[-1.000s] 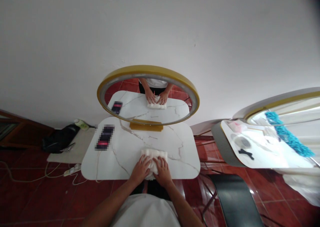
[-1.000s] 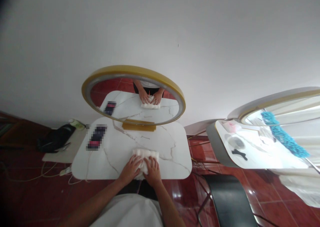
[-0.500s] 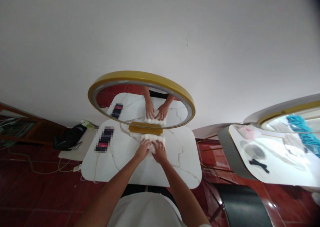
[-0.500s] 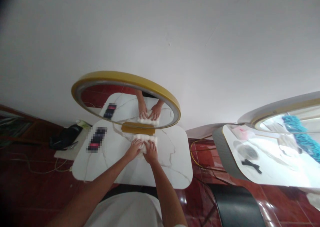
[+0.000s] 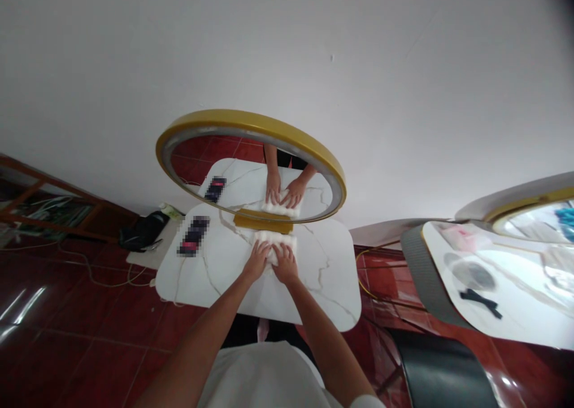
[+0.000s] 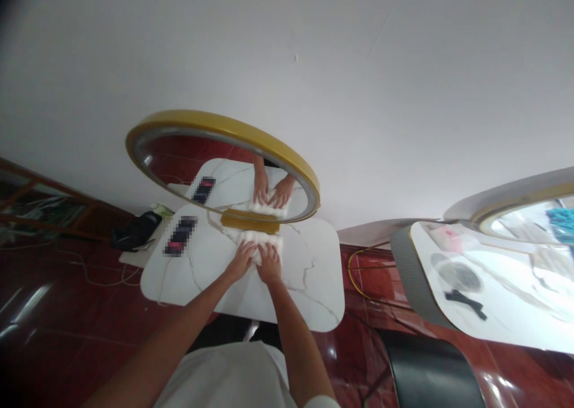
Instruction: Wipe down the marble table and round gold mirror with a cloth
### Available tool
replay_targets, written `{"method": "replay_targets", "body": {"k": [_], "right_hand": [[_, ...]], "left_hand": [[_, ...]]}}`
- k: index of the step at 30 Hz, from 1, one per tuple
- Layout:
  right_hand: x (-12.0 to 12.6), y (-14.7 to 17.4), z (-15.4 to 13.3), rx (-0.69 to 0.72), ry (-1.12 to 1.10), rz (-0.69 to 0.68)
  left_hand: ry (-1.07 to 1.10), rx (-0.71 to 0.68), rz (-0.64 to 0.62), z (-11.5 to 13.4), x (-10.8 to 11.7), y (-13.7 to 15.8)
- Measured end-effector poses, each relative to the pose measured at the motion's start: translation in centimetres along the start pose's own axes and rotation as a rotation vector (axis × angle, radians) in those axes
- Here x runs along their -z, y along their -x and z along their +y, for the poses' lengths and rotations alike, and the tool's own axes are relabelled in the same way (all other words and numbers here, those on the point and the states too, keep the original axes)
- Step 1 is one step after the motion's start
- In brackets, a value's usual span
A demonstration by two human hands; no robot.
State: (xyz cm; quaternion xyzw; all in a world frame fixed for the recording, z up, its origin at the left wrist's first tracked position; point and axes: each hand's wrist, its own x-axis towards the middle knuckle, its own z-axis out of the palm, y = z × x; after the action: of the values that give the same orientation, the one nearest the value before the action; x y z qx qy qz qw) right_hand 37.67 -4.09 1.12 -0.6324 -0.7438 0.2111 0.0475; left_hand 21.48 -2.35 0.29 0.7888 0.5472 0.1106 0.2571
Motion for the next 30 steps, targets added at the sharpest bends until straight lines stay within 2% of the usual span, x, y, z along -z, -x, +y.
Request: {"method": "replay_targets", "body": {"k": [6, 9, 13, 19, 22, 30], "right_hand": [[0.1, 0.1, -0.5, -0.013, 0.008, 0.019], [-0.1, -0.1, -1.3, -0.014, 0.019, 0.017], [-1.0, -0.7, -4.1, -0.009, 0.03, 0.005], [-2.8, -2.6, -10.4, 0.007, 0.039, 0.0], [-3.3, -3.6, -12.5, 0.008, 0.043, -0.004], [-3.3, -3.6, -13.7, -0.021, 0.029, -0.013]], "left_hand": [[0.033, -0.025, -0.007, -0.3, 0.6, 0.2], [0.057, -0.03, -0.007, -1.2, 1.1, 0.5], [0.081, -0.037, -0.013, -4.2, 2.5, 1.6], [0.079, -0.053, -0.01, -10.1, 6.3, 4.0], [0.069, -0.059, -0.01, -11.8, 7.8, 4.3], [0.025, -0.049, -0.053, -12.4, 9.1, 4.6]]}}
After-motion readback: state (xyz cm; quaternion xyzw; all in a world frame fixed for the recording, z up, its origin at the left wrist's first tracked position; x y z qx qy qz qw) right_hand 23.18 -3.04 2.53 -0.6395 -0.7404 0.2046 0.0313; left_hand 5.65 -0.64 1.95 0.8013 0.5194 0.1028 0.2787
